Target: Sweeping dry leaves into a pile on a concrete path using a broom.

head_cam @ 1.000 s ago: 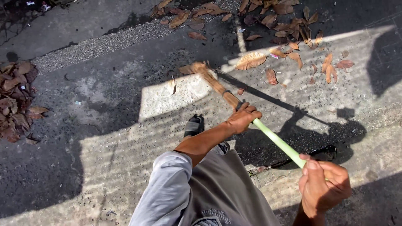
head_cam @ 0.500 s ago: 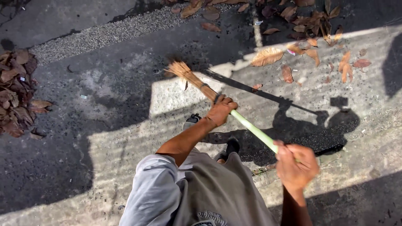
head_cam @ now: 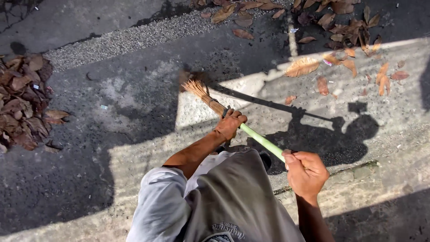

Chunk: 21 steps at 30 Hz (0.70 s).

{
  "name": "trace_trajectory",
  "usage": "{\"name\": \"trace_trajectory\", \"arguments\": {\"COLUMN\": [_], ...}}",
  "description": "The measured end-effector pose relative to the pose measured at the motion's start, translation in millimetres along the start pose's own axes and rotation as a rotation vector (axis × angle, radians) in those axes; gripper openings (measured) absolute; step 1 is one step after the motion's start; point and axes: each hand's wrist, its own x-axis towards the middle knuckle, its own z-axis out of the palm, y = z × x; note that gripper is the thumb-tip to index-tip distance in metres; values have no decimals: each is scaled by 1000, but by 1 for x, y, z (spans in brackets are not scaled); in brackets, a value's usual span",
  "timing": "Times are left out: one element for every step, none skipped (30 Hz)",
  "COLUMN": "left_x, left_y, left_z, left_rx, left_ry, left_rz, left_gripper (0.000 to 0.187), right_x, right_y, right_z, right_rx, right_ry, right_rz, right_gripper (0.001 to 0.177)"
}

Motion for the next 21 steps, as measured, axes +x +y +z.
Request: {"name": "trace_trajectory", "arguments": {"left_x": [-2,-5,1,6,11,11,13,14,14,14,11,5,-3,-11,-20,-29,-38,-47,-64,-81,-90], "left_y": [-1,-3,6,15,26,44,60,77,74,72,69,58,44,32,-6,-43,-80,-83,-86,-90,-71], "left_z": [-13,-25,-21,-17,-11,-13,-16,-19,-10,1,11,21,29,37,62,87,110,98,90,81,55], "left_rx": [-27,-53,-58,-56,-60,-71,-82,-93,-97,-101,-105,-109,-112,-115,-108,-84,-52,-38,-9,21,36], "left_ry": [-12,-25,-28,52,133,132,91,51,59,1,-58,-51,-112,-173,-164,-83,-7,-3,66,135,131], "left_rz": [-34,-68,-69,5,75,72,77,83,83,88,92,90,51,12,3,38,76,70,56,42,39], "left_gripper": [54,55,55,52,49,49,49,50,50,52,55,55,55,55,55,55,55,55,46,38,38], "right_x": [3,5,4,3,3,-3,-7,-12,-17,-22,-29,-30,-30,-31,-36,-42,-50,-53,-62,-70,-80], "right_y": [-5,-10,-28,-45,-64,-74,-82,-91,-94,-98,-102,-87,-70,-54,-31,-9,14,10,5,0,-1], "right_z": [7,14,9,4,-2,-3,-4,-5,0,5,9,9,10,10,13,15,17,25,34,44,41], "right_rx": [-3,-5,-10,-23,-39,-49,5,60,56,-74,-203,-206,-139,-72,-61,41,149,164,164,164,180], "right_ry": [-31,-63,-63,-8,43,39,65,89,82,201,317,310,210,110,100,11,-72,-76,-75,-75,-72], "right_rz": [-67,-133,-130,-136,-141,-135,-175,-215,-219,-115,-7,-11,-20,-31,-33,-31,-30,-34,-8,17,17], "right_gripper": [12,13,13,7,8,8,8,9,9,11,13,13,9,12,12,15,19,19,18,18,18]}}
